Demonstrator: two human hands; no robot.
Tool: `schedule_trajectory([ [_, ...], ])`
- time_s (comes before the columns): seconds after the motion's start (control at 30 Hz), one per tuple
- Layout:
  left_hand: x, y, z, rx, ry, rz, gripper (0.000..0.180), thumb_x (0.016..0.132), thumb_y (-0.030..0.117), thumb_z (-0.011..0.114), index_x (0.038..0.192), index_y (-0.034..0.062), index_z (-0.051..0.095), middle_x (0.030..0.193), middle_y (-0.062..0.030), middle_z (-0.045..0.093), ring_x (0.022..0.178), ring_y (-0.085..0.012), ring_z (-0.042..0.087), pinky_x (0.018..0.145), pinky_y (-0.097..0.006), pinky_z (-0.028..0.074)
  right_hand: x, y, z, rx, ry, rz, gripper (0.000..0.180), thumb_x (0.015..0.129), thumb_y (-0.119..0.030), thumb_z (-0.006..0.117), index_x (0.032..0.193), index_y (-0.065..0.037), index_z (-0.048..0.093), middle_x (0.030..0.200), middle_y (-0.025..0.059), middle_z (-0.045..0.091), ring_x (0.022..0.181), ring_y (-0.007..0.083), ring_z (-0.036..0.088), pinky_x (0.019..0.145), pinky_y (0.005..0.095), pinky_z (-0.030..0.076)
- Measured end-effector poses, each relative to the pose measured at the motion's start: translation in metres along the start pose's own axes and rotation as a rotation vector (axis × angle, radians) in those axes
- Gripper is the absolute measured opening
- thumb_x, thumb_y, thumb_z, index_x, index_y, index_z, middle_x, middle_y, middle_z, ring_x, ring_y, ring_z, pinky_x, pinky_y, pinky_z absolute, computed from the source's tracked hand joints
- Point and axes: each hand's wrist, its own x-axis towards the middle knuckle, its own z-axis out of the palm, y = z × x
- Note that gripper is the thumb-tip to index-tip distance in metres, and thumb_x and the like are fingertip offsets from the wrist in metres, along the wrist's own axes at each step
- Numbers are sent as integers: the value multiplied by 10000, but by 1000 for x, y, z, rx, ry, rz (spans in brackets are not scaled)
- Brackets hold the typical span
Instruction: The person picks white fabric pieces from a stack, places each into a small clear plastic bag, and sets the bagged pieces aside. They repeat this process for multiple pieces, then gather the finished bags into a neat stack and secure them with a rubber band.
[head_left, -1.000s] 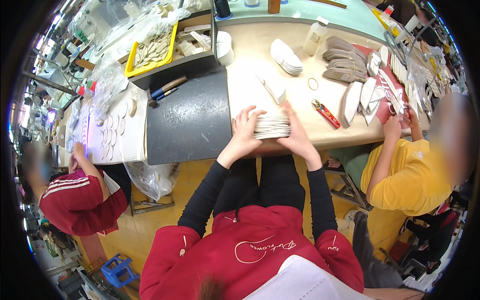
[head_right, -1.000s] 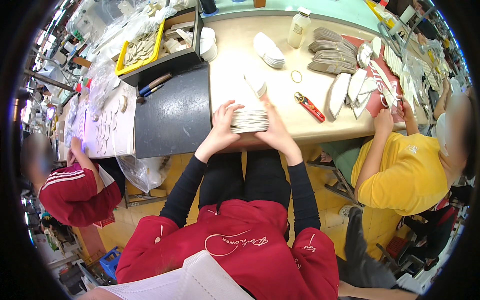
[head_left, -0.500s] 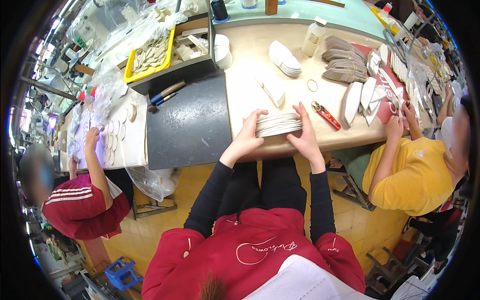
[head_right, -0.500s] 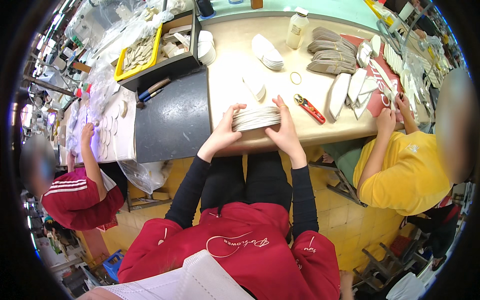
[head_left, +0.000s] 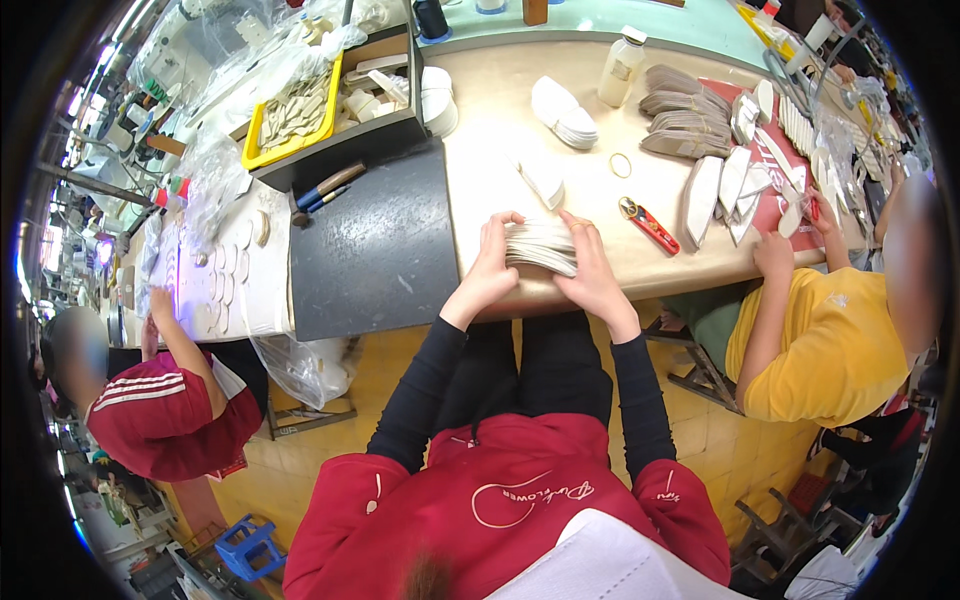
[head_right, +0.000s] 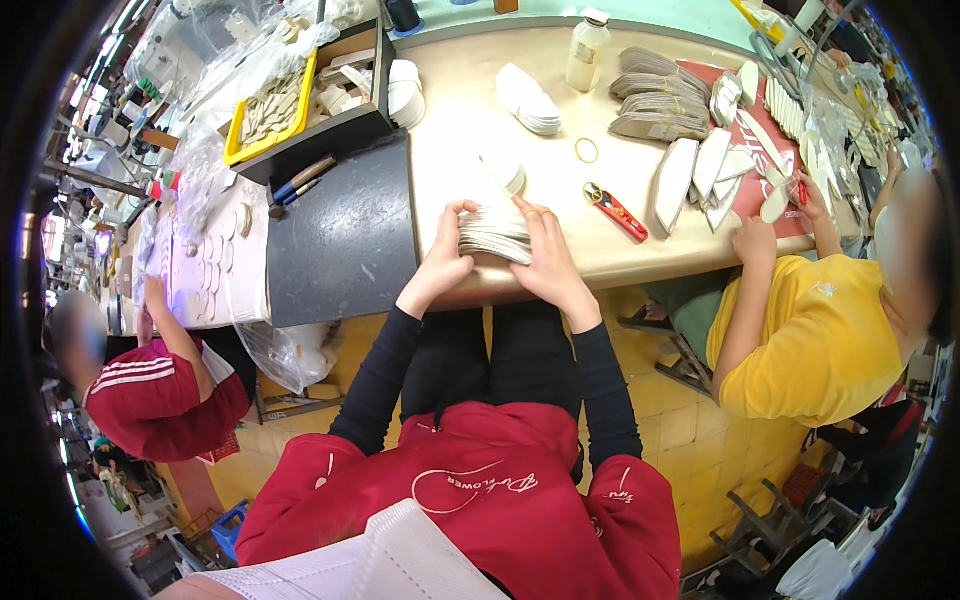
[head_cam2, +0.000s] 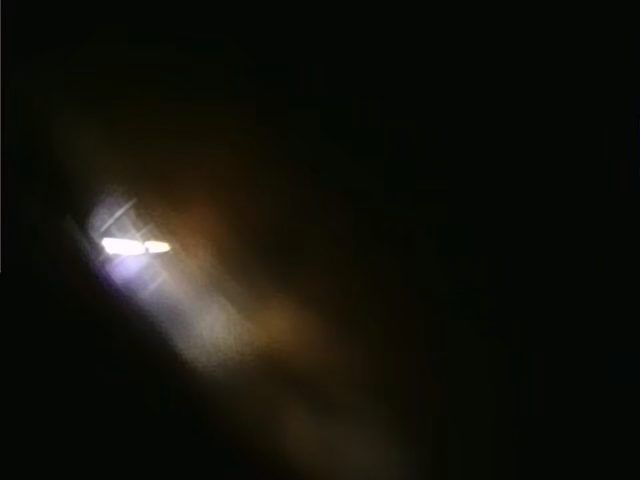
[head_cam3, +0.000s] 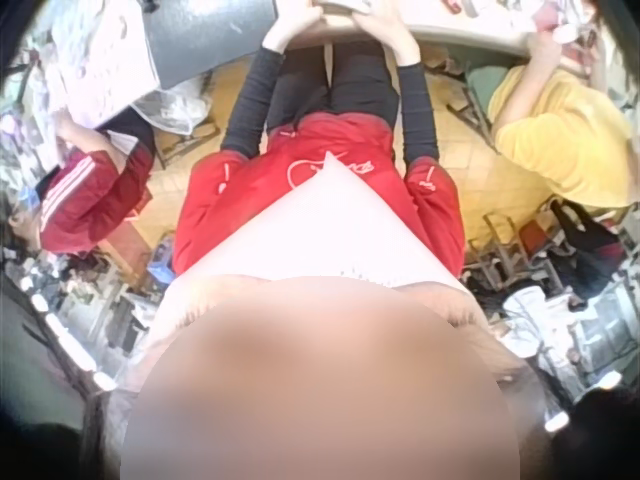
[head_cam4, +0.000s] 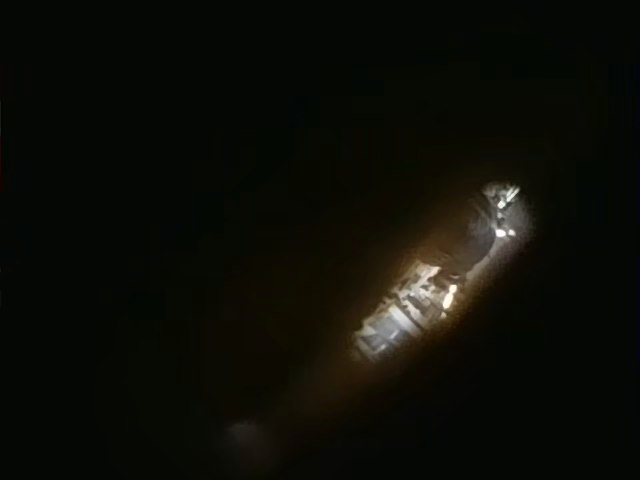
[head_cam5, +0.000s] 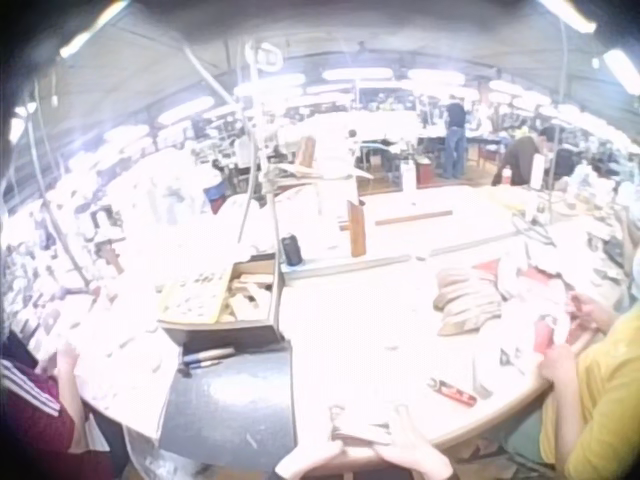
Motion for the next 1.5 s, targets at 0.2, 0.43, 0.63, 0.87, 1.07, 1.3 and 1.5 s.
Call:
schedule_trajectory([
  [0.2, -2, 3, -3, 202, -77, 49, 800, 661, -136, 450, 1428, 48, 316, 1402, -201, 425, 1416, -327, 357, 1192, -392, 269, -11, -3, -14, -159, 31, -93, 918, 711, -40, 839, 1506, -16, 382, 1417, 167, 522, 1322, 297, 504, 1101, 377, 417],
  [0.43, -9, 3, 24, -22, 30, 58, 813, 641, -91, 547, 1414, 51, 339, 1362, -228, 419, 1366, -423, 351, 1210, -479, 238, -17, -1, 0, -28, 204, -113, 1181, 621, -286, 932, 1555, -10, 264, 1396, 163, 482, 1269, 373, 483, 1068, 449, 411],
  [0.63, -9, 2, 20, 236, -6, 81, 759, 663, -28, 612, 1381, 62, 382, 1302, -182, 461, 1326, -411, 398, 1214, -604, 138, -15, 1, -8, -270, 235, -106, 1115, 596, -479, 898, 1463, 25, 411, 1196, 128, 555, 1140, 321, 535, 992, 421, 433],
  [0.87, -7, -3, 24, 222, 57, 63, 669, 658, -29, 586, 1311, 47, 460, 1278, -174, 473, 1267, -394, 429, 1188, -552, 205, -9, 15, 4, -131, 329, -200, 932, 695, -667, 769, 1291, 2, 515, 1233, 196, 608, 1125, 376, 582, 982, 443, 453],
  [1.07, -10, -2, 24, -25, 132, 82, 611, 634, -44, 552, 1240, 29, 518, 1230, -188, 509, 1215, -389, 452, 1100, -457, 357, -14, 8, 3, -26, 120, -162, 1031, 675, -555, 849, 1442, -9, 430, 1304, 205, 577, 1221, 389, 543, 1041, 458, 428],
  [1.3, -11, 1, 16, 21, 60, 116, 568, 702, -55, 533, 1267, 6, 512, 1254, -186, 550, 1234, -350, 533, 1095, -401, 402, -19, 2, -14, -356, 80, -164, 984, 677, -183, 892, 1510, -37, 390, 1310, 149, 589, 1207, 348, 553, 1012, 428, 456],
  [1.5, -18, 5, 24, 82, 137, 120, 746, 689, -55, 525, 1425, 5, 416, 1407, -218, 463, 1373, -370, 400, 1186, -431, 296, -17, 2, -7, -187, 174, -101, 1112, 664, -406, 894, 1540, -18, 330, 1271, 183, 578, 1195, 362, 543, 1040, 431, 446],
])
